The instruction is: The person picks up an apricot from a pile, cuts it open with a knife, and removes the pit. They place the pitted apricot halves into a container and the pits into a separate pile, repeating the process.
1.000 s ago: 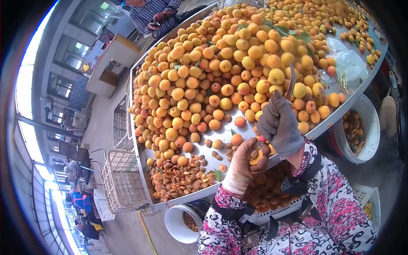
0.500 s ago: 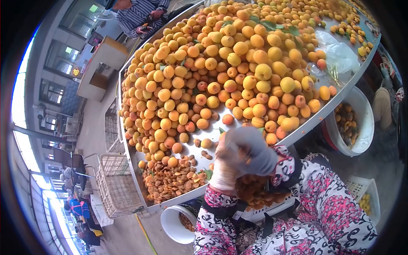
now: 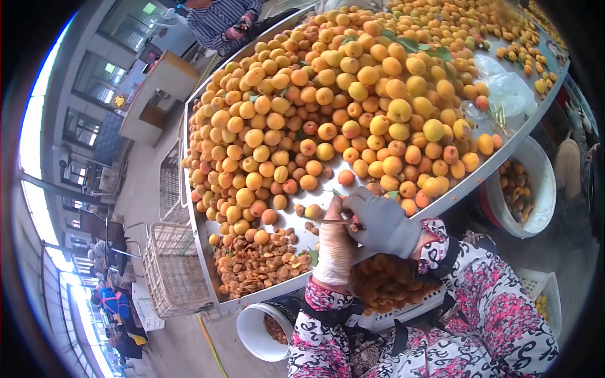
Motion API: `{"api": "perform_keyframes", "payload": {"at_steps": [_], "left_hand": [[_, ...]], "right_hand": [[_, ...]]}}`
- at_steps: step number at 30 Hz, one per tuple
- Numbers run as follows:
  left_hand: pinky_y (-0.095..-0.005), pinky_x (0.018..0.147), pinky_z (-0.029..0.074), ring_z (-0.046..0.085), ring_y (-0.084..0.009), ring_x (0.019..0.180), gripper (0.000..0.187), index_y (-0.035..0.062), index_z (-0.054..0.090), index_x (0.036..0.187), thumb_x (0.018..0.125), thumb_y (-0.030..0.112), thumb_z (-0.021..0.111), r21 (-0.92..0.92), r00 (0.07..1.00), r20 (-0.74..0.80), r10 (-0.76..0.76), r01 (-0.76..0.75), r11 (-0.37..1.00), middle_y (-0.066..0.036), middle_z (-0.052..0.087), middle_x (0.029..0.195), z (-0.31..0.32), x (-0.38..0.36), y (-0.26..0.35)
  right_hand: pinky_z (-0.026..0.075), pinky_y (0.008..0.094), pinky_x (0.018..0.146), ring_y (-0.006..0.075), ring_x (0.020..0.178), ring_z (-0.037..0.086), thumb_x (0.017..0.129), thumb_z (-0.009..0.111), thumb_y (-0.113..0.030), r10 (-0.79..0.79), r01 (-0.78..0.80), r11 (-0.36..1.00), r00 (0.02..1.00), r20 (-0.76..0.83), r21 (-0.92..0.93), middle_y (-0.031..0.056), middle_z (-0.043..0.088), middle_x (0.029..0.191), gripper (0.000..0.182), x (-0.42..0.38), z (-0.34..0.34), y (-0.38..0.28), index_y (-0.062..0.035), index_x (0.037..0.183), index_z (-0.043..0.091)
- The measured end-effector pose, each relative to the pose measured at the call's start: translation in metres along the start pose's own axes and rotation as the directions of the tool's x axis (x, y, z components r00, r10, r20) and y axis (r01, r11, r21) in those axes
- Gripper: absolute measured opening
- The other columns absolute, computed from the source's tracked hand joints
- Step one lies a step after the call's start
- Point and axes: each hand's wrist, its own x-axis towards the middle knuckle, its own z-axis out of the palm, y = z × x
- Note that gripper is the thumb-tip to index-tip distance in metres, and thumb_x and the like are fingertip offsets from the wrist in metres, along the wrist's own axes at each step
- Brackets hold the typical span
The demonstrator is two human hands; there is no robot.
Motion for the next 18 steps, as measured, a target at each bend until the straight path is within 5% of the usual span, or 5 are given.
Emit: {"api": "perform_keyframes", "payload": {"at_steps": [8,10,11,14,18], "left_hand": [[-0.0263,0.055,0.049,0.058,-0.0138,0.060,0.029,0.0073,0.058,0.096,0.088,0.035,0.054,0.116,0.991,0.087,0.106,-0.115,0.987,-0.003,0.062,0.079,-0.011,-0.010,0.005],[-0.0247,0.048,0.046,0.056,-0.0128,0.054,0.033,0.0054,0.057,0.099,0.088,0.037,0.055,0.114,0.987,-0.021,0.158,-0.155,0.981,-0.005,0.061,0.075,-0.014,-0.002,0.005],[-0.0234,0.045,0.041,0.050,-0.0119,0.049,0.037,0.0042,0.055,0.100,0.088,0.040,0.053,0.050,0.991,0.062,0.116,-0.119,0.992,-0.005,0.058,0.073,-0.028,0.007,0.010],[-0.0219,0.040,0.024,0.034,-0.0090,0.041,0.041,0.0044,0.056,0.104,0.088,0.042,0.052,0.019,0.976,0.206,0.071,-0.076,0.997,-0.005,0.055,0.067,-0.047,0.006,0.026],[-0.0225,0.039,0.024,0.031,-0.0093,0.040,0.041,0.0059,0.056,0.106,0.090,0.043,0.049,0.005,0.981,0.181,0.065,-0.067,0.998,-0.007,0.055,0.070,-0.060,-0.001,0.042]], "right_hand": [[0.047,0.0371,0.058,0.0300,0.067,0.059,0.072,0.064,-0.018,0.037,-0.032,0.993,0.998,-0.048,0.113,0.0108,0.058,0.077,0.022,-0.003,0.003,-0.009,-0.0049,0.085,0.052],[0.045,0.0335,0.056,0.0251,0.063,0.059,0.072,0.066,-0.015,0.119,-0.096,0.923,0.992,-0.038,0.372,0.0106,0.057,0.074,0.022,-0.006,-0.003,-0.011,-0.0030,0.085,0.052],[0.044,0.0300,0.056,0.0190,0.062,0.056,0.073,0.067,-0.013,0.088,-0.076,0.906,0.996,-0.010,0.418,0.0090,0.056,0.073,0.022,-0.007,-0.008,-0.011,-0.0019,0.086,0.052],[0.042,0.0325,0.054,0.0220,0.058,0.054,0.075,0.065,-0.018,0.034,-0.010,0.888,0.998,-0.044,0.460,0.0080,0.054,0.069,0.020,-0.004,-0.015,-0.007,-0.0043,0.084,0.052],[0.039,0.0272,0.055,0.0124,0.059,0.047,0.077,0.063,-0.016,0.118,-0.086,0.824,0.993,-0.021,0.560,0.0048,0.050,0.066,0.019,0.006,-0.021,0.003,-0.0027,0.084,0.052]]}}
